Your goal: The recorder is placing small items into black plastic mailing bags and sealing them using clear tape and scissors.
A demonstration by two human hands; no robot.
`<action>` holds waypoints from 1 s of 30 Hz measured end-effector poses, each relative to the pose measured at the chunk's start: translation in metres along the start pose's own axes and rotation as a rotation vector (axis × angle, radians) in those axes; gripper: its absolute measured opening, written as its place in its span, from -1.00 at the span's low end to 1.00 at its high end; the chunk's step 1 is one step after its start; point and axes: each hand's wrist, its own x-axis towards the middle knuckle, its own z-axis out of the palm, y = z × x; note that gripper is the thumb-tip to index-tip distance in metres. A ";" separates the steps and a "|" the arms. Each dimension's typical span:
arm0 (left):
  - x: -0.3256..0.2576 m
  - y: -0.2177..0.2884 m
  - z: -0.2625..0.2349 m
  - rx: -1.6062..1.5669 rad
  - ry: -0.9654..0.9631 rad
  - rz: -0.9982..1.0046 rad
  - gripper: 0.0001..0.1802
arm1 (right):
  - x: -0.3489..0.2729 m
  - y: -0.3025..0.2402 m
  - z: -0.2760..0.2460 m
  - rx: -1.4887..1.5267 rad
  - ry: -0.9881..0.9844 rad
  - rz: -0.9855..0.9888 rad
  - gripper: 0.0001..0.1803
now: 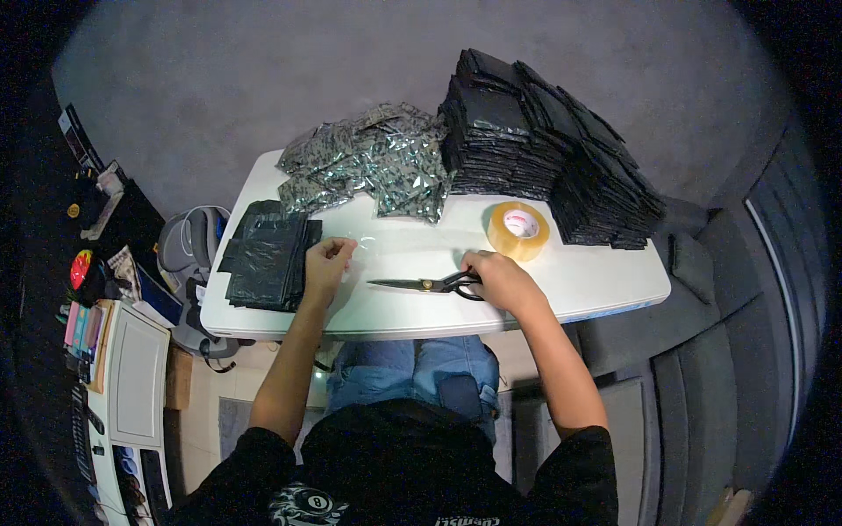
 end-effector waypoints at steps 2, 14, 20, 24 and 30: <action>-0.001 -0.001 -0.001 -0.041 -0.013 -0.013 -0.80 | 0.005 -0.001 0.003 -0.006 -0.014 0.034 -0.59; -0.001 0.003 -0.002 -0.091 -0.071 -0.062 -0.79 | -0.004 -0.027 -0.014 -0.341 -0.011 -0.006 -0.60; -0.005 0.010 -0.013 -0.122 -0.106 -0.103 -0.81 | -0.035 -0.044 0.010 0.339 -0.033 0.075 -0.69; -0.014 0.037 -0.016 -0.027 -0.133 -0.152 -0.79 | -0.062 -0.085 0.065 1.106 -0.088 0.157 -0.79; -0.018 0.060 -0.010 0.325 -0.047 -0.035 -0.73 | -0.064 -0.092 0.126 1.141 -0.048 0.083 -0.71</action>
